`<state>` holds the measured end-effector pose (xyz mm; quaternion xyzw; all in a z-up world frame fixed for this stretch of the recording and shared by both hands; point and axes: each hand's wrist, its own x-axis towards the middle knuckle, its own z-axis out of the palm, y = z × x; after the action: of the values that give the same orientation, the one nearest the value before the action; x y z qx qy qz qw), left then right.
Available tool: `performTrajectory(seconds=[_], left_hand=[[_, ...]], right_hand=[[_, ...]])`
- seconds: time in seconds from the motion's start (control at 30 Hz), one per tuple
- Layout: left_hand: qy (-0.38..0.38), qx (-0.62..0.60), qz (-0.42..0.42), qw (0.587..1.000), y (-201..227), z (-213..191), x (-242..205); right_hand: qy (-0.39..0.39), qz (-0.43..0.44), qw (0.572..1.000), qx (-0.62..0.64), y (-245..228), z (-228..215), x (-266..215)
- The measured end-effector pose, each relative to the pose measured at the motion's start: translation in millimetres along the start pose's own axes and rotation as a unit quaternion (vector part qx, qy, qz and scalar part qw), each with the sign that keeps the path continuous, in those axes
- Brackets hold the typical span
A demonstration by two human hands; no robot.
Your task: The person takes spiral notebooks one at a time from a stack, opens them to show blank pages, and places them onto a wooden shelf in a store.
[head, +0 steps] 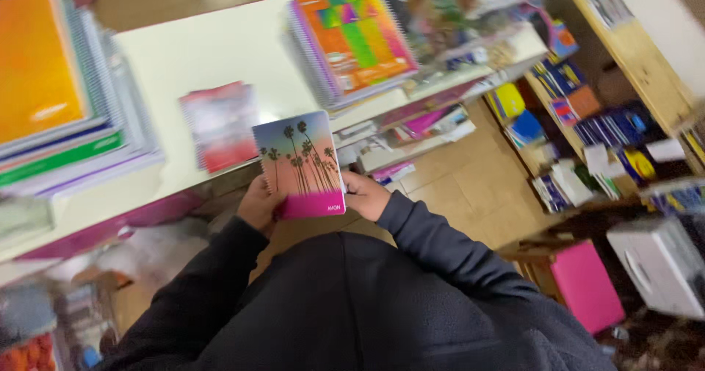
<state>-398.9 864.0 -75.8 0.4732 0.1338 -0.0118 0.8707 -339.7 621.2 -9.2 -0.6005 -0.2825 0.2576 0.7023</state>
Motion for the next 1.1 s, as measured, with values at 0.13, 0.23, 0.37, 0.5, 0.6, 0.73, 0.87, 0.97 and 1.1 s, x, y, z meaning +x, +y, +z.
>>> performTrajectory(seconds=[0.13,0.23,0.37,0.5,0.6,0.73,0.87,0.97,1.1], left_hand=[[-0.08,0.045,0.01,0.996,-16,82,-4],[-0.15,0.184,0.061,0.97,-46,147,0],[-0.249,0.112,0.036,0.961,-77,268,-29],[-0.333,0.043,-0.077,0.939,-146,332,-29],[-0.364,0.043,-0.126,0.922,-197,366,-26],[-0.359,0.091,-0.167,0.914,-240,405,-14],[-0.359,0.123,-0.173,0.909,-270,442,15],[-0.359,0.113,-0.168,0.911,-295,472,44],[-0.372,0.104,-0.186,0.904,-304,530,87]], right_hand=[[0.094,-0.007,0.994,0.056,13,-66,-97],[0.164,-0.036,0.984,0.065,-43,-87,-152],[0.275,-0.076,0.956,0.067,-20,-142,-250],[0.365,-0.078,0.924,0.079,-24,-183,-332],[0.435,-0.109,0.886,0.117,-51,-203,-370],[0.472,-0.134,0.867,0.085,-75,-232,-401],[0.479,-0.118,0.87,0.024,-46,-273,-425],[0.516,-0.135,0.846,0.021,-32,-309,-432],[0.532,-0.114,0.838,-0.037,-92,-362,-423]])
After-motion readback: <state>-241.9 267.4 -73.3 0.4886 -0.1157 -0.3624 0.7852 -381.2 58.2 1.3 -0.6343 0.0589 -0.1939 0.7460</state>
